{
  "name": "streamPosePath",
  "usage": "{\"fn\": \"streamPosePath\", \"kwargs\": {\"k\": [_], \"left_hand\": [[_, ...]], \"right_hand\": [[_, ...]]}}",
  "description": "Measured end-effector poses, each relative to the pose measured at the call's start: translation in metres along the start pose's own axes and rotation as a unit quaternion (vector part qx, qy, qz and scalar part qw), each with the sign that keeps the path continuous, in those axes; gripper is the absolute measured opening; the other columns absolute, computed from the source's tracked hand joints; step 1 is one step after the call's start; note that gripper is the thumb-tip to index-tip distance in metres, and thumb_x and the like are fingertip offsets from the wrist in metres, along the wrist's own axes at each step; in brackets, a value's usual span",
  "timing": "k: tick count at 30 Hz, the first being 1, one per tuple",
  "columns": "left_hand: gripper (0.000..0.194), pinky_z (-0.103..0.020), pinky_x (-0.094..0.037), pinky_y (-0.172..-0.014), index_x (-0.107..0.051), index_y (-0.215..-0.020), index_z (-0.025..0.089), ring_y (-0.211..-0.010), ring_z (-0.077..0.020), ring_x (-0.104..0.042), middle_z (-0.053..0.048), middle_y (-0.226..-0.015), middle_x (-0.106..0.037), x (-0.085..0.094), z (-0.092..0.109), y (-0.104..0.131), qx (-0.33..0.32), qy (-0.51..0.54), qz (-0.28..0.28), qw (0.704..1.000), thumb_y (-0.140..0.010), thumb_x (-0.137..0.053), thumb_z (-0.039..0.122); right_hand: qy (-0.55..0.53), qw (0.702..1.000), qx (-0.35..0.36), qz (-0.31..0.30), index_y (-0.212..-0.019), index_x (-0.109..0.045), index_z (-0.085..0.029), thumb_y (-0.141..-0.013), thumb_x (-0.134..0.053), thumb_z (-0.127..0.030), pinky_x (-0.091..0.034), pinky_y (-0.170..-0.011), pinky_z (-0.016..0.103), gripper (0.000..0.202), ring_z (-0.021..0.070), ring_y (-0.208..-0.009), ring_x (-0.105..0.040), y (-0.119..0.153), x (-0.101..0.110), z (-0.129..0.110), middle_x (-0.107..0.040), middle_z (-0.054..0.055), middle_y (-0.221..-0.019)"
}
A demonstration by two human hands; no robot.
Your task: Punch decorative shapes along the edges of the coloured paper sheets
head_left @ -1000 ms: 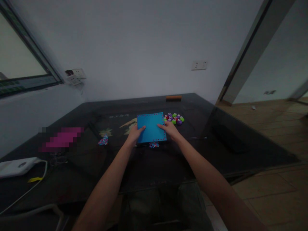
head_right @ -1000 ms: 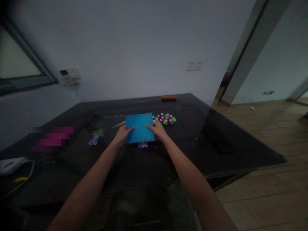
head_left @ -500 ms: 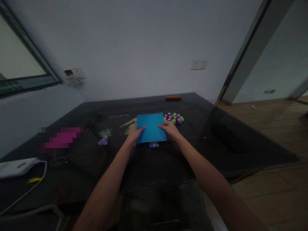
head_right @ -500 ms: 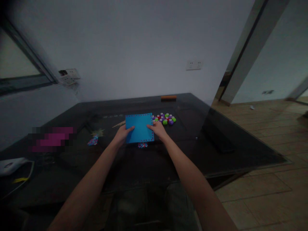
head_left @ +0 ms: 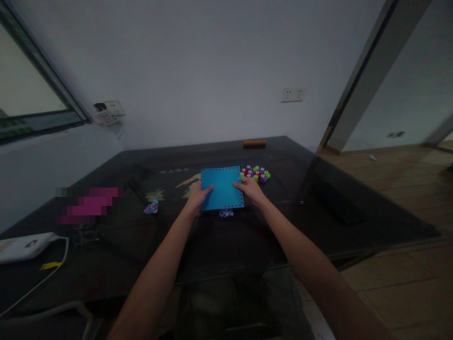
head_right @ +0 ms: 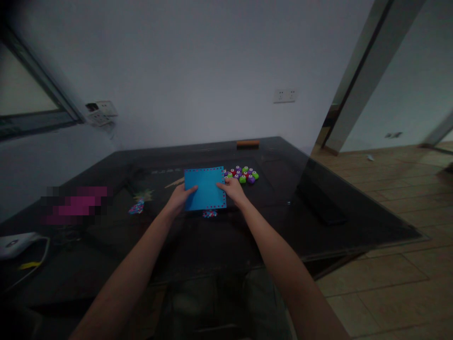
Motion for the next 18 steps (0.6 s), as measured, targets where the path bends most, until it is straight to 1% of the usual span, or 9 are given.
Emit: {"fn": "streamPosePath", "kwargs": {"k": [6,10,15,18], "left_hand": [[0.038,-0.041,-0.054,-0.079,-0.061,-0.107,0.015,-0.089,-0.0264,-0.068,-0.014,-0.107,-0.069,-0.0016,0.0025,0.0005,-0.006,0.012,-0.006,1.000,-0.071,-0.068,0.026],[0.034,-0.038,-0.054,-0.077,-0.060,-0.106,0.015,-0.086,-0.0244,-0.068,-0.014,-0.104,-0.069,-0.0013,0.0026,-0.0009,-0.015,0.005,0.006,1.000,-0.074,-0.066,0.025],[0.030,-0.037,-0.054,-0.070,-0.058,-0.104,0.014,-0.076,-0.0221,-0.068,-0.012,-0.091,-0.070,0.0036,0.0009,-0.0053,-0.040,-0.030,0.039,0.998,-0.078,-0.059,0.028],[0.034,-0.036,-0.054,-0.068,-0.053,-0.112,0.014,-0.072,-0.0209,-0.066,-0.010,-0.087,-0.068,0.0076,0.0027,-0.0066,-0.074,-0.069,0.073,0.992,-0.082,-0.054,0.029]], "right_hand": [[-0.003,1.000,-0.002,0.005,-0.071,-0.067,-0.014,-0.064,-0.072,-0.035,-0.050,-0.058,0.032,0.022,0.0176,-0.054,-0.061,0.0011,-0.0018,-0.0024,-0.069,0.004,-0.063],[0.000,1.000,-0.001,0.008,-0.072,-0.066,-0.014,-0.065,-0.070,-0.033,-0.050,-0.058,0.031,0.020,0.0173,-0.054,-0.060,0.0018,-0.0025,-0.0038,-0.068,0.004,-0.063],[0.014,1.000,0.000,0.008,-0.065,-0.064,-0.016,-0.064,-0.071,-0.033,-0.049,-0.055,0.030,0.019,0.0182,-0.057,-0.060,0.0009,-0.0030,-0.0029,-0.066,0.003,-0.058],[0.023,1.000,-0.001,0.002,-0.061,-0.063,-0.016,-0.062,-0.072,-0.033,-0.048,-0.053,0.029,0.019,0.0180,-0.056,-0.059,0.0004,-0.0042,-0.0020,-0.064,0.001,-0.055]]}}
Point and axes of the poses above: each hand's wrist, its own y-axis away from the middle knuckle, its own x-axis out of the back of the hand, z = x × y, the point moved 1 cm from there along -y, towards the middle knuckle
